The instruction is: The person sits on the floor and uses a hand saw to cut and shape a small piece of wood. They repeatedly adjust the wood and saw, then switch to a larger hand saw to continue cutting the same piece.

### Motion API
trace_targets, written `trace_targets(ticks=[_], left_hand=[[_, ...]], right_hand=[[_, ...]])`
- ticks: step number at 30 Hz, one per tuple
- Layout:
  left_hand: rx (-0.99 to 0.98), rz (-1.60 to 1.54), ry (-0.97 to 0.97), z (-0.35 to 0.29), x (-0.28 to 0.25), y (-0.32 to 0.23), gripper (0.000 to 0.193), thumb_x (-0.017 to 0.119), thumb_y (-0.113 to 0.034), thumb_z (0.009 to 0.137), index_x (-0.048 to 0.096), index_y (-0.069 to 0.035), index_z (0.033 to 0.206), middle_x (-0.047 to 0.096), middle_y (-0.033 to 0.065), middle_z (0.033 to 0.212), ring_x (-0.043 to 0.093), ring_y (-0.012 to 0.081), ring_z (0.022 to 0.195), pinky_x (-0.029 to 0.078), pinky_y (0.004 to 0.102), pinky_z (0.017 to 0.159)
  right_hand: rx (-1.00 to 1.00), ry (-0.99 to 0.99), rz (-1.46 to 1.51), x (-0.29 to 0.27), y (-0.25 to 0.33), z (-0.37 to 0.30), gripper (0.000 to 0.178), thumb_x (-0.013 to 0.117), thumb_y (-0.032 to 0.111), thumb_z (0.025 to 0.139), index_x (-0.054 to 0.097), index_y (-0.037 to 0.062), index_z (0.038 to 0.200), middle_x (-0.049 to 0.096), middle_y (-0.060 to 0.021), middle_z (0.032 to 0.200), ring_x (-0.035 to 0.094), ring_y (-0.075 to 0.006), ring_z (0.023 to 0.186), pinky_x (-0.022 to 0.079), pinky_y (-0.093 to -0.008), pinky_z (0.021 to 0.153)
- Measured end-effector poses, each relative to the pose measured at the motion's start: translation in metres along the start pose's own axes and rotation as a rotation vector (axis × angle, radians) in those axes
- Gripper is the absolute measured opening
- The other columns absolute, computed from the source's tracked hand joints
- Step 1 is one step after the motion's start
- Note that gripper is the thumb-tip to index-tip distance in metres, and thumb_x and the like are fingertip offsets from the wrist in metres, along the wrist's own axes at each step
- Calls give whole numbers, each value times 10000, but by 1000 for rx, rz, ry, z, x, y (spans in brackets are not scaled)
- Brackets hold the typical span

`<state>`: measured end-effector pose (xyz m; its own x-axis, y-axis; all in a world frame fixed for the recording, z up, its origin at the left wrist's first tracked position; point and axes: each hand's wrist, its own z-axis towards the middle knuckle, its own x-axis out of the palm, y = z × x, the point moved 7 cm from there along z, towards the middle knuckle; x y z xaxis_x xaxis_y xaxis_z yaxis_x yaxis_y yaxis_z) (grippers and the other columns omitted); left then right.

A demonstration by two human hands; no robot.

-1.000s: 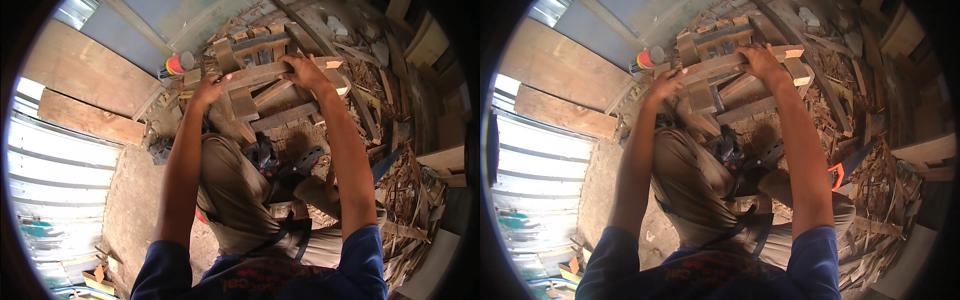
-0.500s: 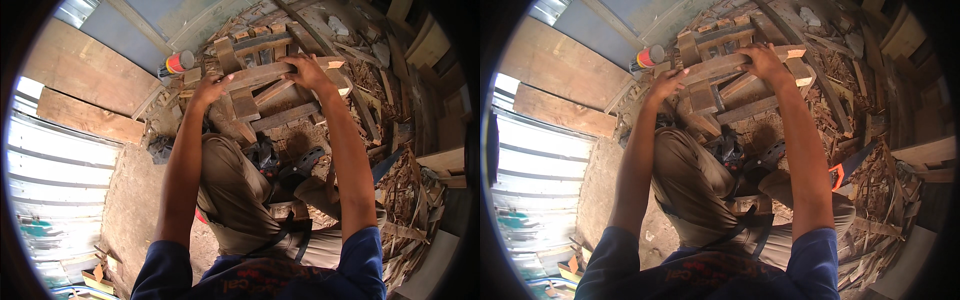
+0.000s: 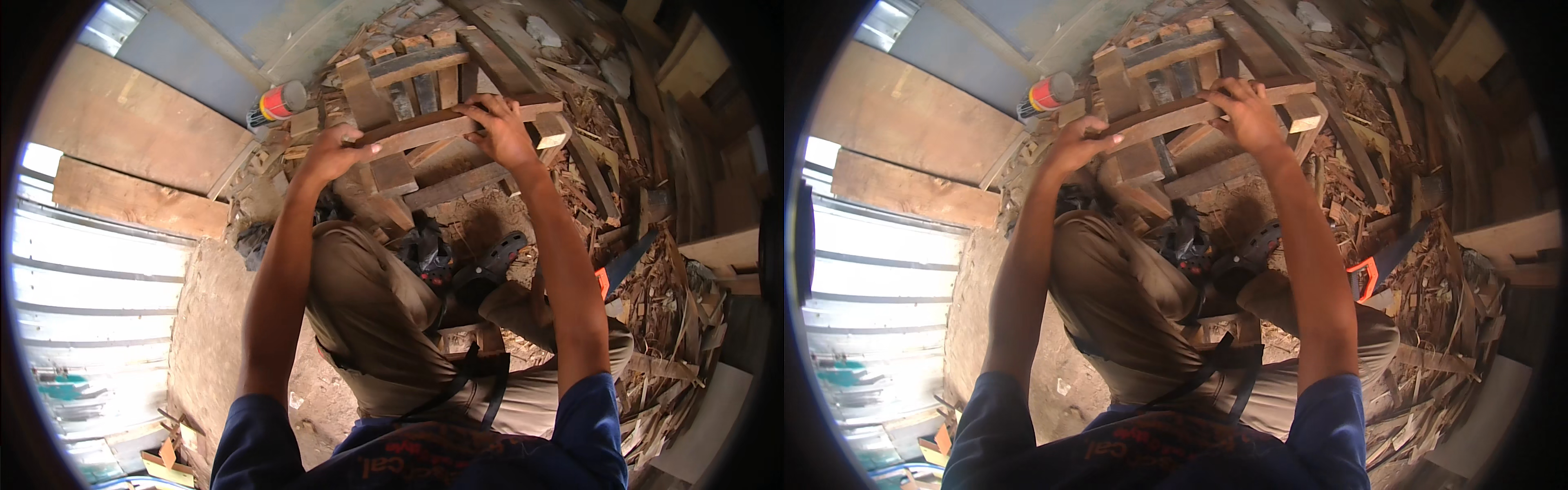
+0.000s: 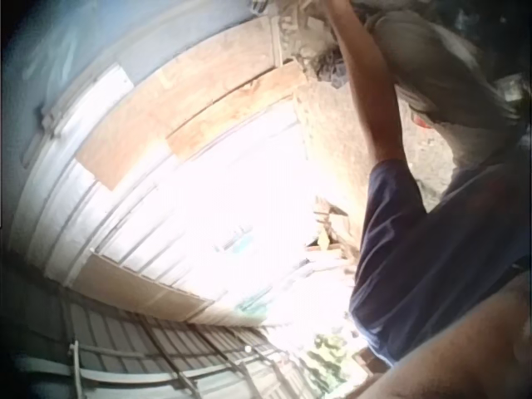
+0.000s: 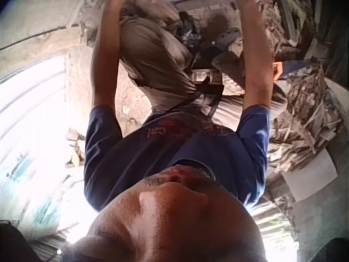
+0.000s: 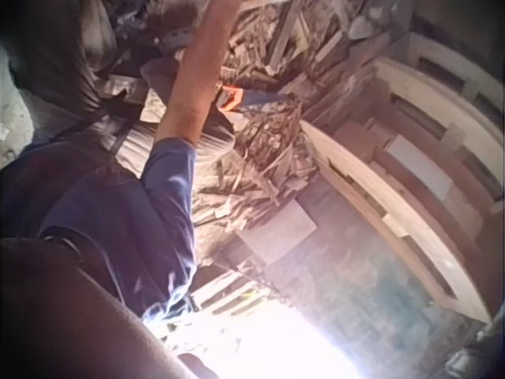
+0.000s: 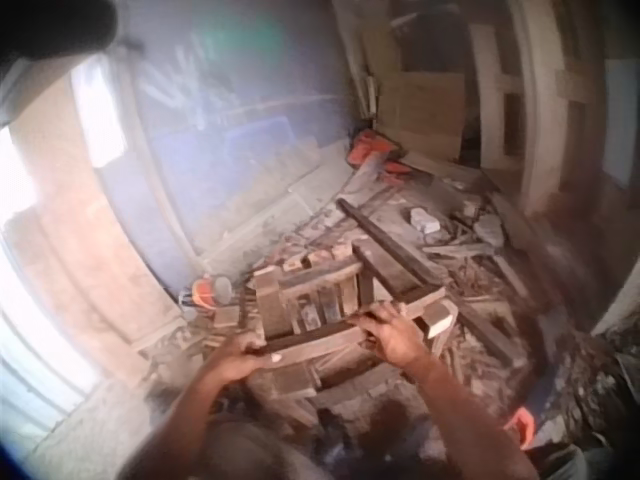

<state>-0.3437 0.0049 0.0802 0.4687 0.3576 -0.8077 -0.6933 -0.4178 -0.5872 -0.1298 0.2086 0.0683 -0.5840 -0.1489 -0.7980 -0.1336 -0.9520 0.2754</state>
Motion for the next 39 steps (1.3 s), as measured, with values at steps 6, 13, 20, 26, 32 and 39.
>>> trace_targets(ticks=[6,13,20,26,32,39], left_hand=[[-74,-172,85,-8,9,8,496,914,-252,720,631,50,992,705,105,917,698,199,952,544,328,801],[-28,-367,122,-3,19,10,472,885,-157,755,569,50,1039,698,112,878,705,179,856,552,300,751],[-353,-330,11,-12,14,-2,566,869,-331,756,643,64,1092,674,84,848,628,158,726,515,279,684],[-426,-399,63,-16,13,13,507,807,-359,790,710,58,1062,689,133,1005,653,204,811,528,304,759],[-485,-671,130,-31,19,37,543,779,-329,797,672,43,1178,668,137,1163,643,238,1025,491,311,921],[-115,-552,121,-59,40,-9,802,873,-294,755,484,5,1389,682,113,1198,628,187,1116,465,311,1005]], right_hand=[[17,-42,-127,14,2,-15,531,727,125,827,593,259,1323,536,-90,1319,502,-297,1234,353,-468,1064],[9,-60,-136,0,15,-28,759,775,74,721,487,230,1405,461,-94,1381,441,-312,1295,286,-503,1145],[417,-461,-92,-39,-43,-89,940,805,257,761,259,17,1487,341,-269,1453,340,-422,1378,272,-572,1147],[636,-480,-39,-55,-70,-101,933,779,278,815,217,26,1516,247,-312,1518,326,-486,1373,278,-596,1117],[315,-398,24,-46,10,-65,923,790,181,780,244,53,1513,257,-325,1505,344,-491,1355,298,-572,1120],[97,9,-92,14,72,-19,880,754,174,806,275,127,1542,263,-226,1570,126,-384,1518,124,-581,1214]])
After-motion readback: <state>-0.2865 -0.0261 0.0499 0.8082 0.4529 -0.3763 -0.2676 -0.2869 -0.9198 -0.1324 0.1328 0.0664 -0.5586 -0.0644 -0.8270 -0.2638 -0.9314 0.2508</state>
